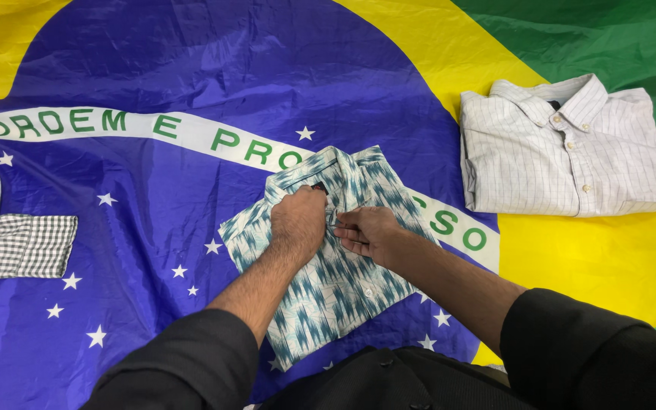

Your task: The person folds a white striped shirt and a patterned short-sleeved shirt on a Brazilian flag spread on the floor. They smooth the fabric, fold the sleeves and sides, and stack the finished shirts.

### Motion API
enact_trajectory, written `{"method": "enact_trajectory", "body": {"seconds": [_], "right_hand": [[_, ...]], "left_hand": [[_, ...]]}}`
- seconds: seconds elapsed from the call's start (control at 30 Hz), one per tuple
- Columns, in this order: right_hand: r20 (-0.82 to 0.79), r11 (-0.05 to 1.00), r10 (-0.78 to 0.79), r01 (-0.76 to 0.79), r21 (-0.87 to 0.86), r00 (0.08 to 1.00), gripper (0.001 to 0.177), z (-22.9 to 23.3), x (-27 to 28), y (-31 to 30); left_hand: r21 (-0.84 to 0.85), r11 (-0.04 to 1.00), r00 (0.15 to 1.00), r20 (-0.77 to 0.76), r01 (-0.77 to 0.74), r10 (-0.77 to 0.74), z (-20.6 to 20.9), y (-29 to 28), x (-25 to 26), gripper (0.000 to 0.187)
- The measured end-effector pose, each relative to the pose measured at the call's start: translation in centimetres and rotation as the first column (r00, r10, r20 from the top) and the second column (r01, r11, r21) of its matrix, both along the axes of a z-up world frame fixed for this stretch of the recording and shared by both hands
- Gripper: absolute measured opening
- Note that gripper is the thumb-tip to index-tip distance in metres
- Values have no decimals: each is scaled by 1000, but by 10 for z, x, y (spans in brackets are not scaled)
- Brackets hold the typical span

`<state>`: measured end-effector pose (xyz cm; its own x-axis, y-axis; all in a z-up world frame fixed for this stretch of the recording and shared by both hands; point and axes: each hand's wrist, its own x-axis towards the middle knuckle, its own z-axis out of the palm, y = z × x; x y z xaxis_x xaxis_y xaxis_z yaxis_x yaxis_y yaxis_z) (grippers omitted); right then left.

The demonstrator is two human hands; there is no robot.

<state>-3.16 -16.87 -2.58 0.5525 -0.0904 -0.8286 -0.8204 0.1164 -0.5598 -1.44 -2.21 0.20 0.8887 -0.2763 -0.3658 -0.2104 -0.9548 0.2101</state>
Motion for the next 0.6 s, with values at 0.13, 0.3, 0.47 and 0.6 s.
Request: {"method": "enact_trajectory", "body": {"seconds": [0.13, 0.3, 0.47, 0.6], "right_hand": [[3, 1000, 7, -7, 13, 1000, 8, 0, 0, -1], [18, 1000, 13, -13, 19, 1000, 11, -3, 0, 0], [12, 1000, 29, -29, 11, 1000, 14, -4, 0, 0], [16, 1000, 20, -20, -2, 1000, 13, -3, 0, 1]], "left_hand": [[11, 999, 999, -4, 37, -37, -6, 0, 12, 20], [21, 1000, 990, -139, 6, -3, -7, -2, 27, 16], [12, 1000, 987, -156, 29, -27, -4, -1, 27, 26], [-22, 998, 978, -198, -66, 61, -2, -2, 30, 28]]}}
